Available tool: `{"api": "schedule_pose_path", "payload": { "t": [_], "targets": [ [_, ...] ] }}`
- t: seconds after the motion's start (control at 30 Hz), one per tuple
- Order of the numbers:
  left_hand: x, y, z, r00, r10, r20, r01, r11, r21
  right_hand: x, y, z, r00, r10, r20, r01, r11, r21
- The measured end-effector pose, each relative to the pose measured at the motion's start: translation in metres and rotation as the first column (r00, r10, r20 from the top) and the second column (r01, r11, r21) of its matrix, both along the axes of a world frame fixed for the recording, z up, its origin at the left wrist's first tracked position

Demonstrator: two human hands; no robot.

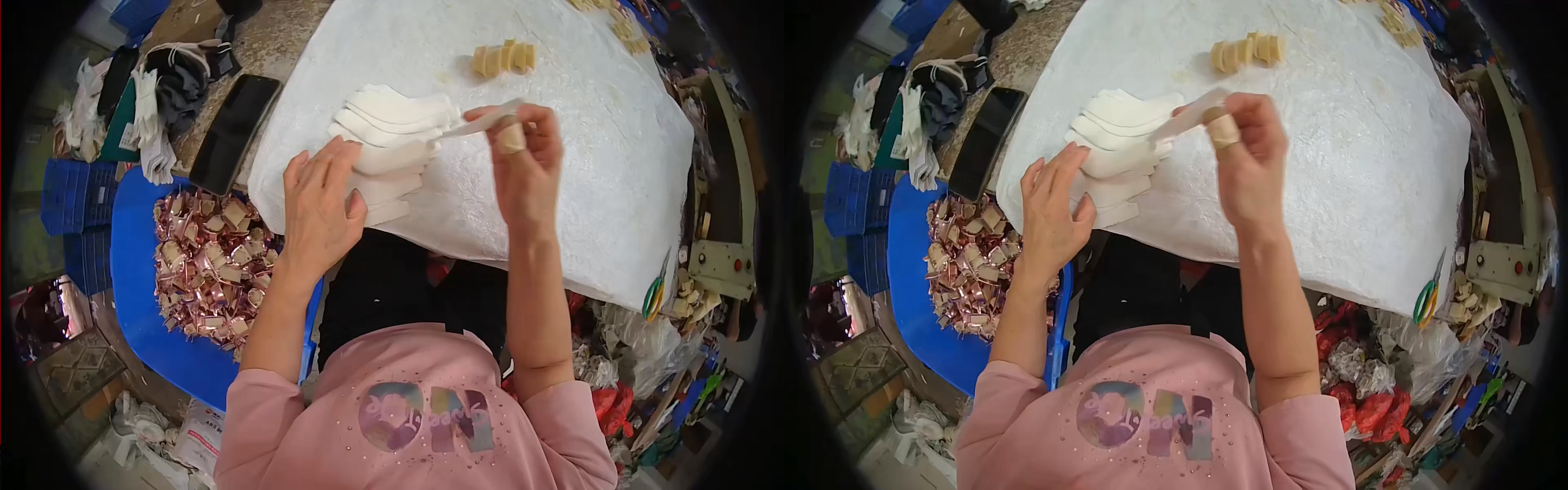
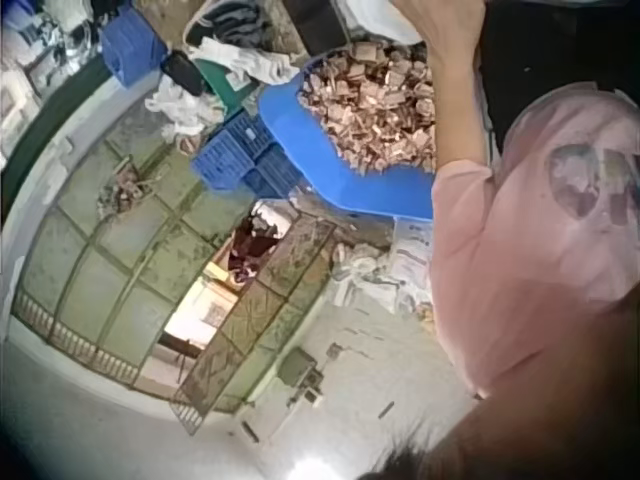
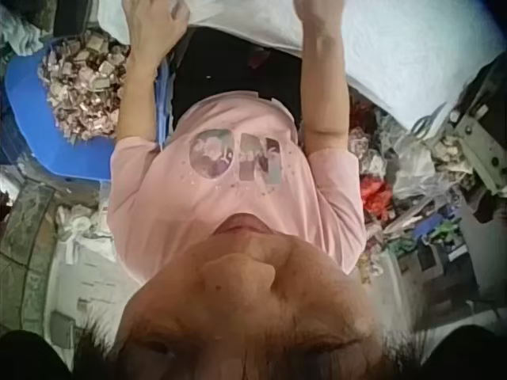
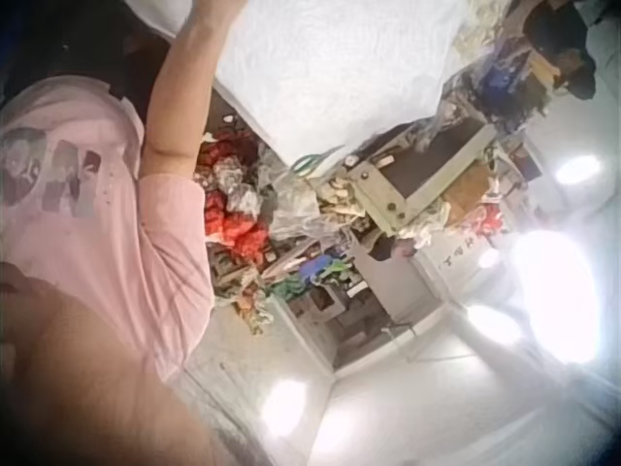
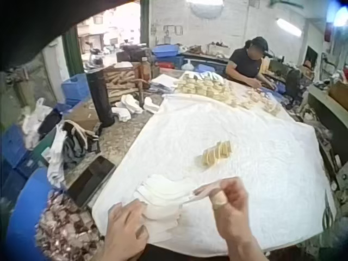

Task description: Manually attaching and folding internal stiffener components into shoe upper sections.

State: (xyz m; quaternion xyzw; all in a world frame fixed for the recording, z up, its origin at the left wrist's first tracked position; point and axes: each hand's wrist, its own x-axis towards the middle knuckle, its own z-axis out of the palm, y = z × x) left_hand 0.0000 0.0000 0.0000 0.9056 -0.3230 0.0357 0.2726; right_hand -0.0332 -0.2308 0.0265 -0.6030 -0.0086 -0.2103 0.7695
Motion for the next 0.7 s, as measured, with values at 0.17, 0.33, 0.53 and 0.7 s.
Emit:
{"api": "schedule_pose_path", "payload": {
  "t": [0.17, 0.33, 0.53, 0.7],
  "targets": [
    [0.014, 0.018, 0.006, 0.996, -0.086, 0.006, 0.086, 0.992, -0.094, -0.027, -0.012, 0.022, 0.995, -0.084, -0.063, 0.075, 0.989, -0.125],
    [-0.012, -0.021, 0.046, 0.965, -0.26, 0.025, 0.26, 0.945, -0.201, -0.043, 0.007, 0.025, 1.0, -0.007, -0.015, 0.001, 0.927, -0.376],
    [-0.036, -0.057, 0.026, 0.871, -0.311, -0.38, 0.065, 0.84, -0.539, -0.026, -0.022, 0.031, 0.971, 0.234, -0.044, -0.235, 0.916, -0.326],
    [-0.033, -0.074, 0.007, 0.854, -0.412, -0.317, 0.147, 0.777, -0.613, 0.03, -0.09, -0.001, 0.886, -0.418, -0.202, 0.234, 0.778, -0.582]
  ]
}}
